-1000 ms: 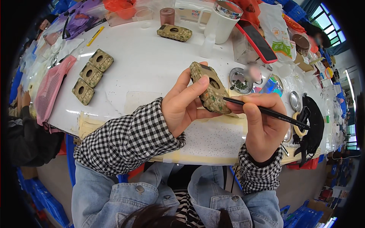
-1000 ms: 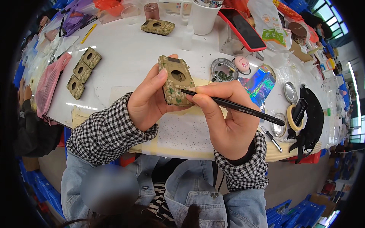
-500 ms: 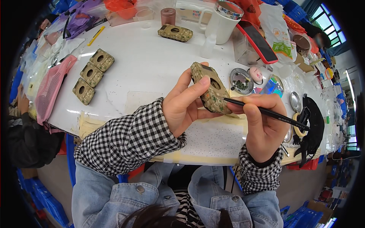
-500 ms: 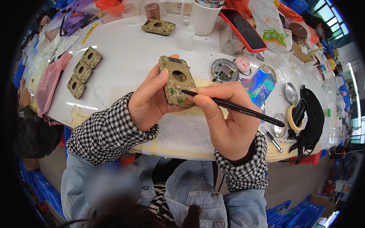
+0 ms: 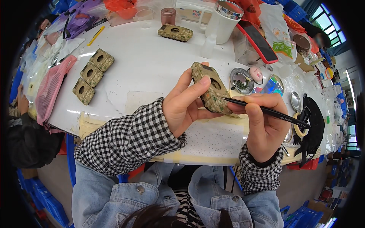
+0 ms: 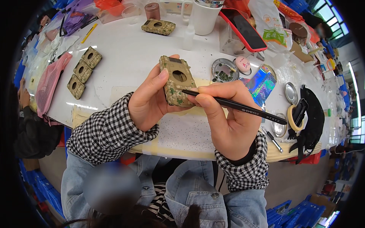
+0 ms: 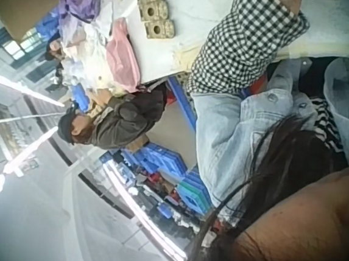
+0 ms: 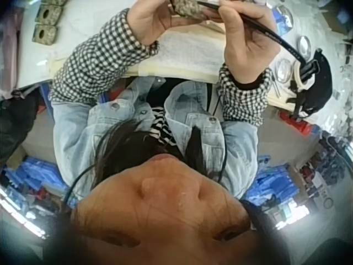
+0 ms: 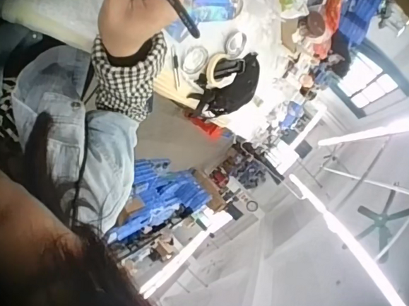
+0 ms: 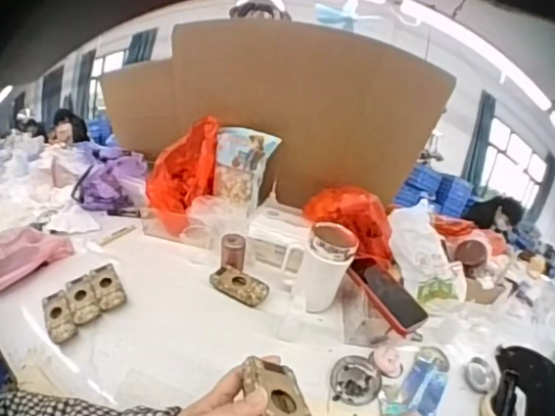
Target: Applying detailed components and parts to a small scale toy tank model.
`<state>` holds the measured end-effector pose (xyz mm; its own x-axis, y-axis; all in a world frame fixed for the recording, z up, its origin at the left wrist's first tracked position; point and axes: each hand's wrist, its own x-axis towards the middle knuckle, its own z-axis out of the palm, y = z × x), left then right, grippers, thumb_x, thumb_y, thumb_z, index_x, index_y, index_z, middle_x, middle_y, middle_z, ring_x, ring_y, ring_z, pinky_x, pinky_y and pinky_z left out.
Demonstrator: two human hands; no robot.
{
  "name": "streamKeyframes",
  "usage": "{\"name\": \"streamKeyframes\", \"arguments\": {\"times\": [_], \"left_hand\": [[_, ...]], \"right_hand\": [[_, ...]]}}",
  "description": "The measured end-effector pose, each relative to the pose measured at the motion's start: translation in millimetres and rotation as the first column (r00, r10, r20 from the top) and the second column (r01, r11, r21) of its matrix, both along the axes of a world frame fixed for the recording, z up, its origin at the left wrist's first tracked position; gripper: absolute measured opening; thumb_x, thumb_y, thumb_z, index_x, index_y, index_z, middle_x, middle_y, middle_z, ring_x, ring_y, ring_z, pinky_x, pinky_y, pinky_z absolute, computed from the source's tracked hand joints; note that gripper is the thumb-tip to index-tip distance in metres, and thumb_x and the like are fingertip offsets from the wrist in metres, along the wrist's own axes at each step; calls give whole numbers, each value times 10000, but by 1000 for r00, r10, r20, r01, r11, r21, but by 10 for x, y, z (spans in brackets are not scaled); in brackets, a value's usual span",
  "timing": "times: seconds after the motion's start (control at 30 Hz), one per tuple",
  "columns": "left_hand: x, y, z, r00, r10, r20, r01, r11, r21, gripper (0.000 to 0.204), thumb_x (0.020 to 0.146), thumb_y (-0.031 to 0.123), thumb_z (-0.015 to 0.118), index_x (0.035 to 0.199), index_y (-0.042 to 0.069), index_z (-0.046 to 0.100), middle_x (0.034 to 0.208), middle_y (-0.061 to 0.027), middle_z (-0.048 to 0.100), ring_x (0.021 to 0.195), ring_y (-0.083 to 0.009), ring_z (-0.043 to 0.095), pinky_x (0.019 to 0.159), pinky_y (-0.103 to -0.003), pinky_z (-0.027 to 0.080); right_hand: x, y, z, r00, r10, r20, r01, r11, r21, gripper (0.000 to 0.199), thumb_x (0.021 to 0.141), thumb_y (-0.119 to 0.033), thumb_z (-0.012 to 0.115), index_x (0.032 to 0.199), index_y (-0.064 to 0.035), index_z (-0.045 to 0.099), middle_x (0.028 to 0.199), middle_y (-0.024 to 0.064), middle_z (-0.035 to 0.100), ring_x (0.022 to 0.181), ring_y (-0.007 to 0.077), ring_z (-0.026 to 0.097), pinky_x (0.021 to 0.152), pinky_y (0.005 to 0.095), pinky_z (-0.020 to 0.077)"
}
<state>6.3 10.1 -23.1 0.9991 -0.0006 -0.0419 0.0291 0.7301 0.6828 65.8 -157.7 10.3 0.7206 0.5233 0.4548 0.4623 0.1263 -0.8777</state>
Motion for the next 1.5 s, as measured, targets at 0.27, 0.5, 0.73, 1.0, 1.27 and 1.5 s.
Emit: {"name": "streamKeyframes", "arguments": {"times": [0.27,0.5,0.73,1.0,1.27,1.5], "left_hand": [[-5,-21,19,999,-5,-43,9,996,91,558,941,411,407,1388,155,192,1245,-82,456,1121,-216,526,949,-441,449],[0,-21,18,999,-5,-42,9,996,94,550,942,406,403,1383,151,196,1247,-87,456,1120,-220,527,944,-444,450],[-1,-21,15,999,-11,-34,14,996,89,541,944,406,399,1380,153,203,1245,-85,459,1118,-220,530,941,-441,452],[-4,-23,33,999,-9,-40,12,996,92,546,941,410,405,1382,159,204,1239,-79,462,1118,-209,529,940,-432,454],[-3,-17,25,999,-9,-38,12,995,97,545,941,410,404,1383,160,208,1243,-74,457,1122,-212,524,938,-435,453],[-4,-31,31,999,0,-48,5,996,91,543,941,401,406,1384,157,208,1244,-78,456,1123,-215,524,946,-442,445]], "right_hand": [[15,-8,-5,999,-8,35,9,999,-37,79,852,0,606,909,34,564,852,91,626,806,140,624,739,240,481],[8,2,-9,1000,-4,20,4,1000,-16,77,854,-4,604,907,33,562,849,93,629,805,141,628,735,240,485],[-3,10,5,1000,25,-14,-24,1000,14,78,866,-10,591,914,35,549,853,110,638,809,153,641,741,242,493],[46,-15,-14,991,29,131,-18,996,-82,146,907,-95,548,927,44,507,858,142,600,751,223,661,711,299,546],[42,-3,-20,993,29,110,-23,998,-57,151,906,-101,552,929,42,507,855,140,604,753,221,661,710,298,545],[16,3,-1,999,30,-17,-30,1000,0,77,870,-12,586,920,30,547,849,107,641,810,150,640,743,246,496]]}}
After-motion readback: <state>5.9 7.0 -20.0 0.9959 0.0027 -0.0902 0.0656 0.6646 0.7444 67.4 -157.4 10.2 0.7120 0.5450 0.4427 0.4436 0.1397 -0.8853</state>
